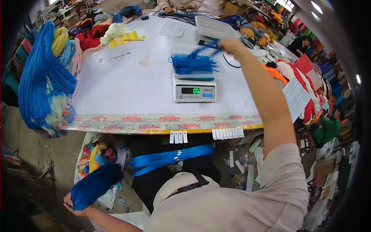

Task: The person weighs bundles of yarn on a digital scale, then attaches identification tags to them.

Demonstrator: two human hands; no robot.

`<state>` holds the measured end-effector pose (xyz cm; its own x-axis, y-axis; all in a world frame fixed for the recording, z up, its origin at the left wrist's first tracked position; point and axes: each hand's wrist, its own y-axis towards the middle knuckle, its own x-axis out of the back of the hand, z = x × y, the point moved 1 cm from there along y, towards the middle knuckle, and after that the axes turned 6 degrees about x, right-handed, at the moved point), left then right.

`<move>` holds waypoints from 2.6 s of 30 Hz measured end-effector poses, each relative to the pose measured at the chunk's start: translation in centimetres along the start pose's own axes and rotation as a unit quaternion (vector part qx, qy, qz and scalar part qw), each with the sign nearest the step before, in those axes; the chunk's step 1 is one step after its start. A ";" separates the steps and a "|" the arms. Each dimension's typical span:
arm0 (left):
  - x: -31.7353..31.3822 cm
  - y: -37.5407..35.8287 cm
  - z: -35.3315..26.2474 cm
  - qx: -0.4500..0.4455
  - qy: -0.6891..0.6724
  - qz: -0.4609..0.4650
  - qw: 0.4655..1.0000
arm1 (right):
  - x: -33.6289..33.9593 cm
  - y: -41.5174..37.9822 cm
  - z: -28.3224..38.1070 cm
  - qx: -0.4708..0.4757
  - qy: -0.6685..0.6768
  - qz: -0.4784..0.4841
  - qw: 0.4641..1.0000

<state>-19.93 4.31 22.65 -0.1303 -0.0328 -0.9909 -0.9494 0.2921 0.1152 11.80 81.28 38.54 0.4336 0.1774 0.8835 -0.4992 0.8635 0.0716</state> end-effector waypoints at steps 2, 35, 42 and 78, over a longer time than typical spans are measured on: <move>-1.2 0.4 0.9 0.013 -0.009 0.004 1.000 | -4.1 -2.5 -7.1 -0.178 0.166 -0.031 0.969; -6.0 -0.2 9.8 0.180 0.265 0.075 0.944 | -8.0 -9.1 -10.6 -0.323 0.527 -0.060 0.783; -5.2 -0.3 15.6 0.255 0.217 0.076 0.939 | -8.0 -5.9 -8.3 0.036 0.308 -0.374 0.874; -6.4 -3.4 12.3 0.211 0.282 0.067 0.934 | -21.5 -36.1 35.1 0.172 0.542 0.320 0.758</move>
<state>-12.37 15.31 27.78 -0.4818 -0.4321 -0.7623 -0.7329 0.6756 0.0802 -5.81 29.71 33.16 0.2899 0.9521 -0.0971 -0.9523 0.2970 0.0698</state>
